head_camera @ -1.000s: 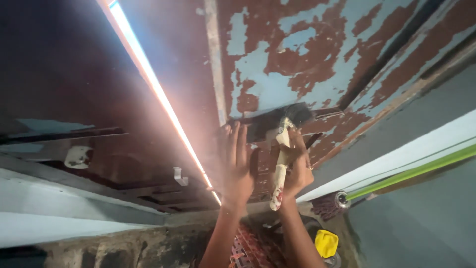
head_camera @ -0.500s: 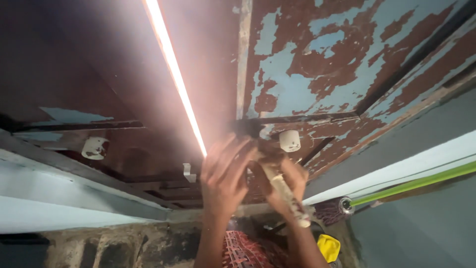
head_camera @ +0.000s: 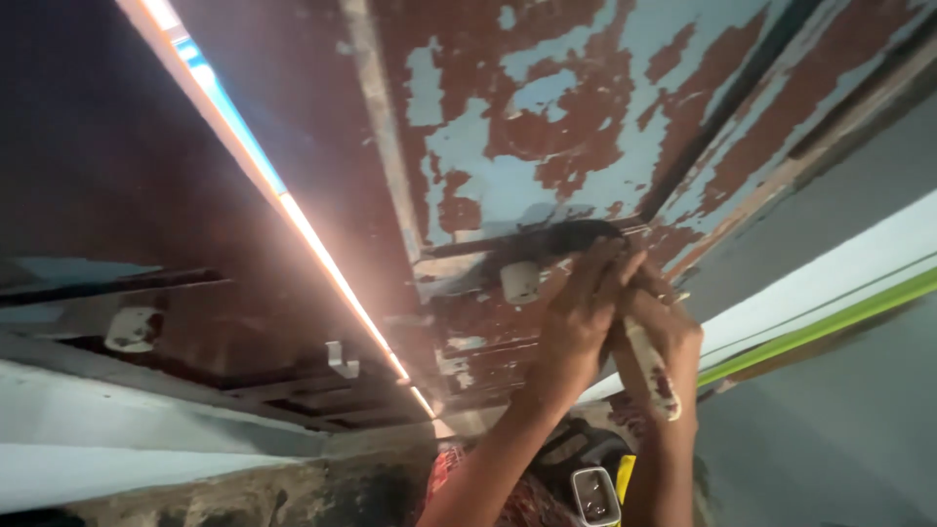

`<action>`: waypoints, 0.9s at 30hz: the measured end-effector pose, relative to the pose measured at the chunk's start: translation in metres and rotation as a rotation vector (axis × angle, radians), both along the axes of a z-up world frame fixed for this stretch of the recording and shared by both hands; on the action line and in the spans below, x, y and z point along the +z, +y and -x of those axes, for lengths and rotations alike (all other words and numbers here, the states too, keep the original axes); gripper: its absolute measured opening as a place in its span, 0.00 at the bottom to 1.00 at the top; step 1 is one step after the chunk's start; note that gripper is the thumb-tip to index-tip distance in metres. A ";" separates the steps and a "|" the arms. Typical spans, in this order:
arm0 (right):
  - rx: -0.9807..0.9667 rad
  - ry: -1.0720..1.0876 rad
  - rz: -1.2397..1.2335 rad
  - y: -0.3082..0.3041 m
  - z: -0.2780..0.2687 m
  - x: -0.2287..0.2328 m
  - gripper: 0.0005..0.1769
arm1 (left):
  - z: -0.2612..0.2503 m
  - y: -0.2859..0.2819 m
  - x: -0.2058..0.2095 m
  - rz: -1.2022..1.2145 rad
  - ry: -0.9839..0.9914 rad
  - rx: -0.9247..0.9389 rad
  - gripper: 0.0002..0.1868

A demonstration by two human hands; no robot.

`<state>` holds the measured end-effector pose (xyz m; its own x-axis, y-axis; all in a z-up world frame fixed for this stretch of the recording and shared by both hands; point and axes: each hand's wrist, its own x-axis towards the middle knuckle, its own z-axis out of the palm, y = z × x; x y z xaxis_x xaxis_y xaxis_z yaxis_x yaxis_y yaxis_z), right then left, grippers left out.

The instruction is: The person cleans a wooden door by first using a brush to scrub the surface, then wiping it with a cloth. The person handles a brush, a cloth, and a container of liquid during the process.

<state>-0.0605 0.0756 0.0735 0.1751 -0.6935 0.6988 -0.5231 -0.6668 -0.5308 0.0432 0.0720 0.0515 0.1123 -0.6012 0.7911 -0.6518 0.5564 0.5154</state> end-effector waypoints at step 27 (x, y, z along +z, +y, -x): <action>0.324 -0.027 -0.148 0.015 -0.092 -0.035 0.11 | -0.066 0.045 -0.033 -0.067 0.480 0.027 0.15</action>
